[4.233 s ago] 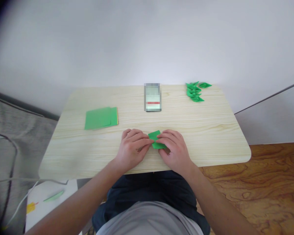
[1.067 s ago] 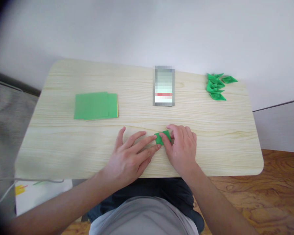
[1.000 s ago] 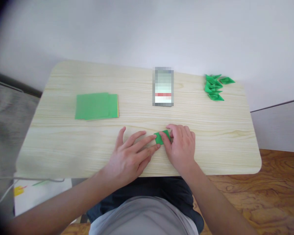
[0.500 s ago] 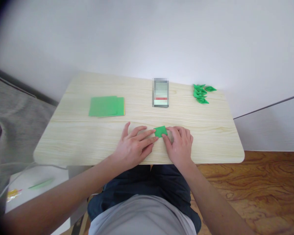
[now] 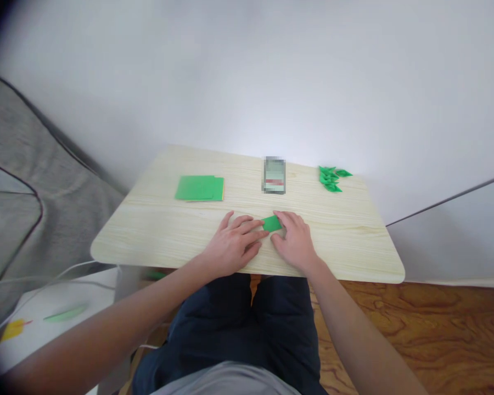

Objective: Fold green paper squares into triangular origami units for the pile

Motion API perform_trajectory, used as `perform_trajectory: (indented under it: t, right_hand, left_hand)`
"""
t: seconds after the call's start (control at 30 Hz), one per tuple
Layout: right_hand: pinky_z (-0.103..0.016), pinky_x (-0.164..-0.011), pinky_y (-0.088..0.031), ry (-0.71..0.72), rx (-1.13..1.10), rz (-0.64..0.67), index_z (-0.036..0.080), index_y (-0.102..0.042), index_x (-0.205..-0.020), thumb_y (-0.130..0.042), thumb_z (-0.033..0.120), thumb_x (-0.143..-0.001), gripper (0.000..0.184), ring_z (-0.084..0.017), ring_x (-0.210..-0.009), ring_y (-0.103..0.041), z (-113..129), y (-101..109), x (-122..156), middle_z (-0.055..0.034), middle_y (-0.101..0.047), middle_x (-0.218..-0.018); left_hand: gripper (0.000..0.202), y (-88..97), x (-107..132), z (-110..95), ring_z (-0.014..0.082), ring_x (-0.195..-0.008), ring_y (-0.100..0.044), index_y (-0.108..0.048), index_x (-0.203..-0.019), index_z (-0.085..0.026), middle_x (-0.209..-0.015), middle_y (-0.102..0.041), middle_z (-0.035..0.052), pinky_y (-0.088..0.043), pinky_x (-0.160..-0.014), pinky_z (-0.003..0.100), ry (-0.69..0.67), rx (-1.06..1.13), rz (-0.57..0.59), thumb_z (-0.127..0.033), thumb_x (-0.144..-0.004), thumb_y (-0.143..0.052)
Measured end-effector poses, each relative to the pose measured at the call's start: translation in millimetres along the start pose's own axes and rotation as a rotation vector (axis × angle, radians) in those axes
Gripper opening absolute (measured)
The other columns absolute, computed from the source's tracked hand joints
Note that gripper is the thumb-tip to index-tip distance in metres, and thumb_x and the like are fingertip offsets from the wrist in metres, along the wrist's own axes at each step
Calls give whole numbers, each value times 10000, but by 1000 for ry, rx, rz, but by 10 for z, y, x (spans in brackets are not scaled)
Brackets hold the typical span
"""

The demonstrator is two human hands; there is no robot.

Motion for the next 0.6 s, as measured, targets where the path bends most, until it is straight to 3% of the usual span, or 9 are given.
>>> perform_trajectory:
  t: [0.17,0.37,0.6]
  right_hand:
    - [-355,-829,-513,-47,-126,174,208,-578,-1404,-704,176,-717,700,-195,-888,-625,-119,-75,-293,-62,-663,-1121]
    - [-276,-712,-456,29,-169,341,229,-748,-1018,-693,127,-695,343,-159,-770,-603,-45,-197,-564,18,-651,-849]
    - [-280,-697,-433,126,-174,333,220,-741,-894,-675,134,-747,183,-152,-752,-594,125,-143,-635,17,-680,-832]
  left_hand:
    - [328,32,15,-27,276,-1363,-498,-703,-1279,-310,-1421,-610,68,-253,-1232,623,-5,-43,-2,-281,-978,-577]
    - [292,36,14,9,286,-1358,-489,-733,-1230,-306,-1419,-586,79,-273,-1223,598,12,-18,-4,-301,-976,-590]
    - [423,124,-28,124,266,-1353,-516,-653,-1348,-281,-1458,-565,91,-404,-1173,501,33,102,-53,-202,-937,-591]
Point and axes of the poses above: each hand's wrist, its own x-axis away from the middle knuckle, its own y-axis out of the back of the hand, z = x × y, the point moved 10 cm from there along -x, towards the middle knuckle
